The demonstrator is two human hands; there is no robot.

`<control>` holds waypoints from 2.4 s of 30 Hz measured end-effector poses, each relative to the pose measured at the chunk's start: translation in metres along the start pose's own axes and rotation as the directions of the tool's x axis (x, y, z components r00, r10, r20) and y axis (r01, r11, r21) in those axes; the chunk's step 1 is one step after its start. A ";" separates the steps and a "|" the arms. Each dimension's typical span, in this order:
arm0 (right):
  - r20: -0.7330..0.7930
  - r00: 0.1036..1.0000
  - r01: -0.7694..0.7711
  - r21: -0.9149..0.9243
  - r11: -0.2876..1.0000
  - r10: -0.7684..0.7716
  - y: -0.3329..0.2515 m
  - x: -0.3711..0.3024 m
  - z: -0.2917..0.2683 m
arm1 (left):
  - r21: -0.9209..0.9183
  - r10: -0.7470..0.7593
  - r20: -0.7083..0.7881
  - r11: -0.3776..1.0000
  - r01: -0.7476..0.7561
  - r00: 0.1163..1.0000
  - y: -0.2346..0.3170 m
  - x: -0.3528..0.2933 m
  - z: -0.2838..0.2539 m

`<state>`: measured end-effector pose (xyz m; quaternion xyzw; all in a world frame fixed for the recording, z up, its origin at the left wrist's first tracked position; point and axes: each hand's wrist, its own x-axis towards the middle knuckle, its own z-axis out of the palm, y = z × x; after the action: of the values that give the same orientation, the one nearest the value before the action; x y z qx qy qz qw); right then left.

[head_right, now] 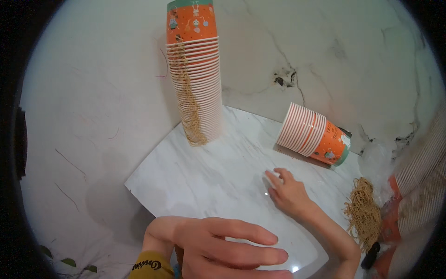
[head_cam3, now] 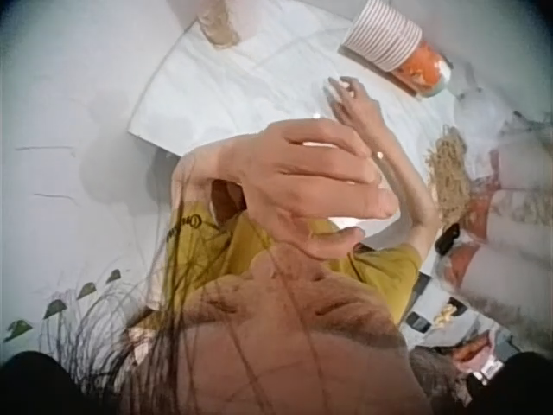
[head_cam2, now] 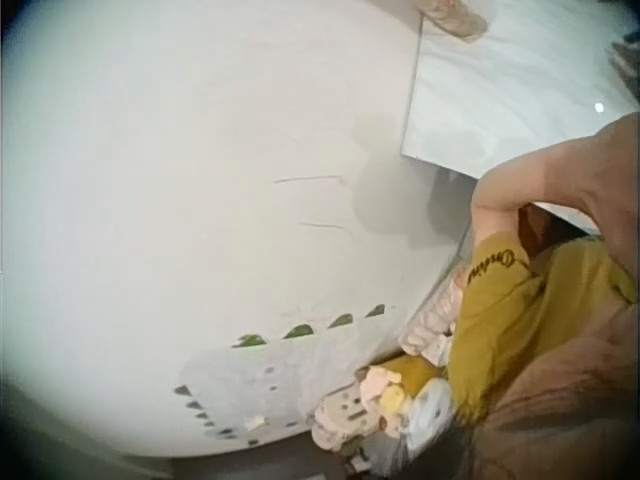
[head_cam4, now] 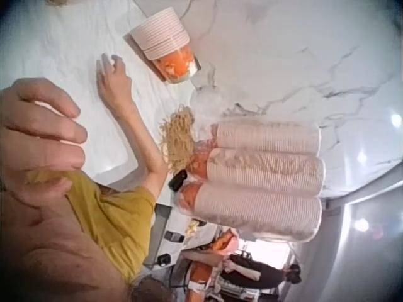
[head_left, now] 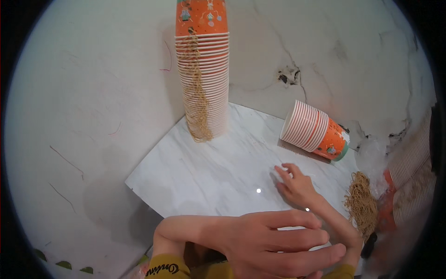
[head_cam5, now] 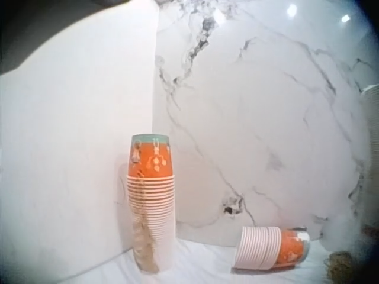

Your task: Attaching rubber band handles to printed paper buckets at a workspace.

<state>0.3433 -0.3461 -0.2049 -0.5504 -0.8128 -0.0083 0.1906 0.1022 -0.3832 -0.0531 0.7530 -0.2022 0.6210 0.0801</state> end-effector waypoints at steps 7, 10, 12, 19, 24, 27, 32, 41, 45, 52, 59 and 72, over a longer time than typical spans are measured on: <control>-0.306 0.897 -0.247 0.248 0.937 0.318 0.076 -0.027 0.027 | -0.274 -0.009 0.081 0.961 0.031 0.997 0.000 0.014 0.029; -0.462 0.829 -0.199 0.281 0.939 0.315 0.088 -0.029 0.041 | -0.341 -0.172 0.364 0.890 0.302 0.916 0.006 0.020 0.017; -0.485 0.828 -0.183 0.244 0.953 0.283 0.088 -0.025 0.045 | -0.147 -0.288 0.214 0.935 0.322 0.933 0.019 0.011 0.014; -0.443 0.802 -0.210 0.419 0.883 0.401 0.095 -0.035 0.039 | 0.111 -0.468 0.325 0.882 0.458 0.822 0.024 0.034 0.021; -0.610 0.723 -0.119 0.353 0.928 0.324 0.112 -0.038 -0.012 | 0.152 -0.281 0.001 0.949 0.277 0.960 -0.073 -0.007 0.081; -0.592 0.546 -0.126 0.642 0.756 0.593 0.146 -0.041 -0.036 | 0.255 -0.440 -0.027 0.865 0.432 0.898 -0.129 -0.042 0.102; -0.598 0.298 -0.227 0.713 0.664 0.744 0.215 -0.089 -0.075 | 0.495 -0.534 0.192 0.777 0.389 0.823 -0.187 -0.089 0.141; -0.175 0.508 -0.186 0.934 0.306 0.844 0.206 -0.071 -0.040 | 0.731 -0.481 0.388 0.680 0.054 0.786 -0.229 -0.143 0.174; -0.229 0.505 -0.175 0.917 0.359 0.832 0.204 -0.067 -0.030 | 0.726 -0.453 0.370 0.686 0.053 0.811 -0.240 -0.146 0.175; -0.337 0.488 -0.145 0.878 0.455 0.805 0.204 -0.062 -0.030 | 0.694 -0.463 0.356 0.712 0.102 0.811 -0.250 -0.146 0.163; -0.347 0.460 -0.135 0.882 0.451 0.817 0.214 -0.068 -0.034 | 0.695 -0.447 0.371 0.715 0.076 0.814 -0.253 -0.143 0.164; -0.385 0.136 0.126 0.921 0.369 0.913 0.277 -0.161 -0.107 | 0.676 -0.504 0.395 0.725 0.129 0.768 -0.253 -0.140 0.166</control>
<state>0.6759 -0.4046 -0.2111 -0.5051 -0.2023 0.1144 0.8312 0.3343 -0.1869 -0.1917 0.9066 0.1348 0.3813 -0.1208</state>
